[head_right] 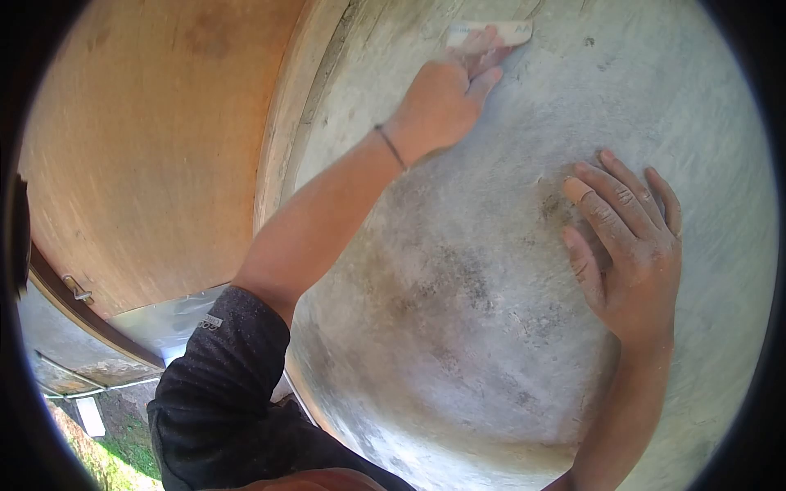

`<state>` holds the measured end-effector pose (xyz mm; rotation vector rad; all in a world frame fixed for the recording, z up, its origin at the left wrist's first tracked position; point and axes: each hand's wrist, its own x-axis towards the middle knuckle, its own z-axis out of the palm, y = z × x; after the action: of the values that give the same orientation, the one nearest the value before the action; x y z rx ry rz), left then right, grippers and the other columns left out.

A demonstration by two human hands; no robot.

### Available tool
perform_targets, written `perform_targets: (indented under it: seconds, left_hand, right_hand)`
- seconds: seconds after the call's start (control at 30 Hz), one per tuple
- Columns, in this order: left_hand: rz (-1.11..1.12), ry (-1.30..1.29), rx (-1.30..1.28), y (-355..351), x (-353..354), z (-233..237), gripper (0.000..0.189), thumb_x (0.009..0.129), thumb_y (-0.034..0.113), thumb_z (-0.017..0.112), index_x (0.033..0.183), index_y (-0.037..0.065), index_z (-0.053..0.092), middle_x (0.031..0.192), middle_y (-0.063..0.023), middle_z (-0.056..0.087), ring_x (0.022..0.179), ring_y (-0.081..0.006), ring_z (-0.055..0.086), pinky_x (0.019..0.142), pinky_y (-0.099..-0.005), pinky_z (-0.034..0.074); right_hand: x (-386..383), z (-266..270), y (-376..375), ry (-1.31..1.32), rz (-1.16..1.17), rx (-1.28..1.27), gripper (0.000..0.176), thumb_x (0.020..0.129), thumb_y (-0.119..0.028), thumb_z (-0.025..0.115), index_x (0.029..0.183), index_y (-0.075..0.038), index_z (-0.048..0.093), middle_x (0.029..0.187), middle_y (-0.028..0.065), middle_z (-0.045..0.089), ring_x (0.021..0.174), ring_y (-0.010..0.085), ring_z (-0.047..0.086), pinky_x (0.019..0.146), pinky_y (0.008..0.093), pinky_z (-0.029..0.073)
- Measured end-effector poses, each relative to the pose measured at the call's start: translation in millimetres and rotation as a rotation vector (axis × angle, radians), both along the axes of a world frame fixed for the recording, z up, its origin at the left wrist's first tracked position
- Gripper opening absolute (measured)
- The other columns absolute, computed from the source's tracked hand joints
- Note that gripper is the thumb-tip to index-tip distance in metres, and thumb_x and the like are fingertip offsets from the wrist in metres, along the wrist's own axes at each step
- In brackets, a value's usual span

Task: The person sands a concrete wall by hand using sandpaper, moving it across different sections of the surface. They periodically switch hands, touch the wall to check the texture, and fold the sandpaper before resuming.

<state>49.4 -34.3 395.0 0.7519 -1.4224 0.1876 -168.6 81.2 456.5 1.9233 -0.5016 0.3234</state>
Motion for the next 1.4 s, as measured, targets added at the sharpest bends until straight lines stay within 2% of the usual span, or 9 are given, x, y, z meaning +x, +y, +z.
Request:
perform_targets:
  seconds: [0.1,0.4,0.6,0.7,0.9,1.1,1.2,1.33,1.4]
  left_hand:
    - [0.039,-0.03,-0.201,-4.6,-20.8,-47.9,0.042,0.093,0.025,0.047,0.129,0.003,0.05,0.14,-0.014,0.04,0.123,-0.0329,0.047,0.103,-0.0369,0.04]
    - [0.055,-0.005,-0.172,-16.1,-7.9,1.5,0.042,0.093,0.021,0.047,0.13,0.002,0.048,0.14,-0.0131,0.041,0.128,-0.0314,0.041,0.107,-0.0354,0.034]
    - [0.078,-0.006,-0.283,-5.4,-25.5,-56.7,0.042,0.093,0.02,0.048,0.13,0.0,0.048,0.139,-0.0132,0.043,0.126,-0.0347,0.042,0.104,-0.0364,0.036]
    - [0.102,-0.031,-0.286,-18.6,-23.0,-48.4,0.04,0.094,0.018,0.045,0.128,-0.003,0.05,0.141,-0.0165,0.04,0.132,-0.03,0.036,0.11,-0.0388,0.028]
    - [0.167,-0.038,-0.195,-20.4,-6.1,0.0,0.042,0.093,0.019,0.047,0.133,0.004,0.046,0.144,-0.0106,0.037,0.13,-0.033,0.037,0.11,-0.036,0.029]
    - [0.05,-0.112,-0.209,-3.3,-12.2,-60.7,0.043,0.096,0.024,0.043,0.133,0.005,0.046,0.142,-0.0117,0.038,0.13,-0.0322,0.038,0.11,-0.036,0.03]
    - [0.104,-0.175,-0.271,-15.9,-3.6,-35.8,0.041,0.096,0.02,0.04,0.13,-0.003,0.046,0.141,-0.0169,0.038,0.133,-0.029,0.034,0.112,-0.0401,0.026]
    - [0.046,-0.079,-0.085,-18.4,2.5,6.4,0.041,0.095,0.024,0.043,0.131,0.004,0.048,0.139,-0.0132,0.042,0.13,-0.0315,0.037,0.112,-0.037,0.027]
    - [0.173,-0.078,-0.283,-26.1,-2.3,-0.5,0.041,0.095,0.023,0.044,0.131,0.004,0.049,0.139,-0.013,0.042,0.129,-0.0322,0.039,0.11,-0.0372,0.03]
  right_hand:
    - [-2.0,-0.6,0.4,-0.011,0.011,0.018,0.027,0.083,-0.026,0.061,0.104,-0.011,0.067,0.114,0.0037,0.065,0.119,0.0221,0.053,0.105,0.0463,0.031]
    - [0.4,-1.2,0.2,-0.013,0.01,0.007,0.025,0.081,-0.025,0.063,0.102,-0.011,0.068,0.112,0.0033,0.065,0.117,0.0222,0.055,0.104,0.0468,0.032]
    - [-2.9,-4.0,4.4,-0.015,0.0,0.016,0.026,0.08,-0.025,0.064,0.101,-0.011,0.068,0.112,0.0031,0.065,0.117,0.022,0.055,0.104,0.0471,0.032]
    - [-2.6,-4.6,5.2,-0.023,0.005,0.023,0.026,0.08,-0.025,0.064,0.101,-0.011,0.068,0.111,0.0033,0.066,0.117,0.022,0.054,0.105,0.0471,0.032]
    - [-3.8,-3.0,3.8,-0.01,0.008,0.035,0.025,0.082,-0.025,0.063,0.102,-0.011,0.068,0.112,0.0029,0.066,0.117,0.022,0.054,0.105,0.0471,0.031]
    - [-3.7,-2.6,3.1,-0.006,0.009,0.044,0.026,0.082,-0.025,0.062,0.103,-0.011,0.067,0.111,0.0038,0.066,0.117,0.0223,0.054,0.105,0.0476,0.03]
    - [-3.1,-1.8,3.1,-0.001,0.011,0.046,0.026,0.083,-0.025,0.062,0.103,-0.011,0.067,0.111,0.004,0.066,0.117,0.0224,0.055,0.105,0.0475,0.03]
    - [-4.3,-1.0,2.9,0.006,0.006,0.039,0.026,0.082,-0.025,0.063,0.103,-0.011,0.067,0.111,0.0037,0.066,0.117,0.0223,0.055,0.105,0.047,0.031]
    - [-2.9,-1.8,4.0,-0.006,0.003,0.038,0.026,0.081,-0.025,0.064,0.102,-0.011,0.068,0.11,0.0036,0.066,0.117,0.0221,0.055,0.104,0.0467,0.032]
